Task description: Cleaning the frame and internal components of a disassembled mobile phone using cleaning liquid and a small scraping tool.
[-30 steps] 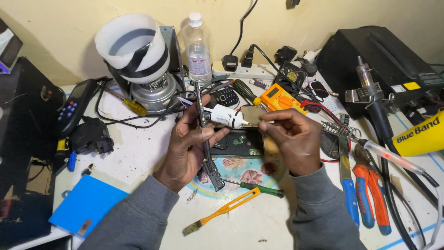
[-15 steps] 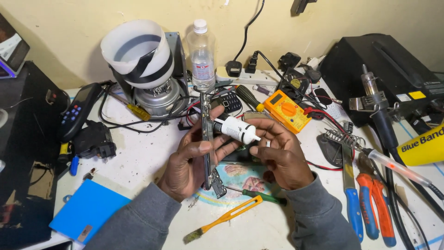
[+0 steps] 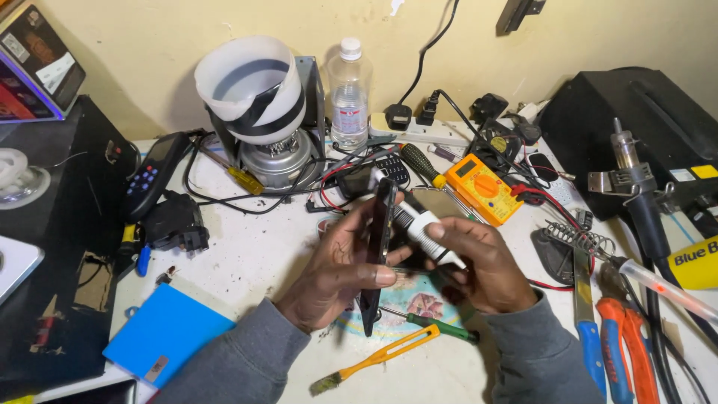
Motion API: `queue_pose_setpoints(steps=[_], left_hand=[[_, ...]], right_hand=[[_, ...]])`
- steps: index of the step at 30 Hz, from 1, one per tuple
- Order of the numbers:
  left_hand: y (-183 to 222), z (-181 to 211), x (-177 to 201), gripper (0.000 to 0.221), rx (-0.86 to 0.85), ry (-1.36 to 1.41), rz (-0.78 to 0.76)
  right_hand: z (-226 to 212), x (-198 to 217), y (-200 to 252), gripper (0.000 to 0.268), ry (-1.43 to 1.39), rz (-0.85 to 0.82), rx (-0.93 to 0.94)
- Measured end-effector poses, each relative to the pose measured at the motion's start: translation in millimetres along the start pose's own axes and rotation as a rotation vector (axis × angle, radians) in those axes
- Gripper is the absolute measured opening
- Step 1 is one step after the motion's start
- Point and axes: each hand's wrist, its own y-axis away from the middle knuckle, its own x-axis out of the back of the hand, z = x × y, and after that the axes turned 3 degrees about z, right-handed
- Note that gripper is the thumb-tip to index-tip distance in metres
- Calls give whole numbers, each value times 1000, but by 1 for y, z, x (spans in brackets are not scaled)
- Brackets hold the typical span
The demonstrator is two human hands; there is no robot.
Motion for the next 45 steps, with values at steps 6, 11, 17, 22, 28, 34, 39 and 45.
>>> queue_pose_setpoints(steps=[6,11,17,22,28,34,39,45], left_hand=[[0,1,-2,47,19,-106,205],[-3,-3,3,67,89,-142,307],[0,1,0,99,51,-257,252],[-1,1,0,95,112,-230,283],[-2,-12,9,87,84,46,209],[-3,-16,16,49,205,149,182],[-4,-16,18,54,236,225,213],[-4,-19,14,55,255,257,175]], right_hand=[[2,17,4,40,-524,-298,225],[5,4,9,35,-475,-195,284],[3,-13,19,46,-308,1,368],[2,-22,25,47,-272,31,444],[9,-29,26,46,-248,86,523],[14,-42,33,47,-217,87,546],[22,-54,36,44,-154,214,506],[28,-70,38,29,-327,91,574]])
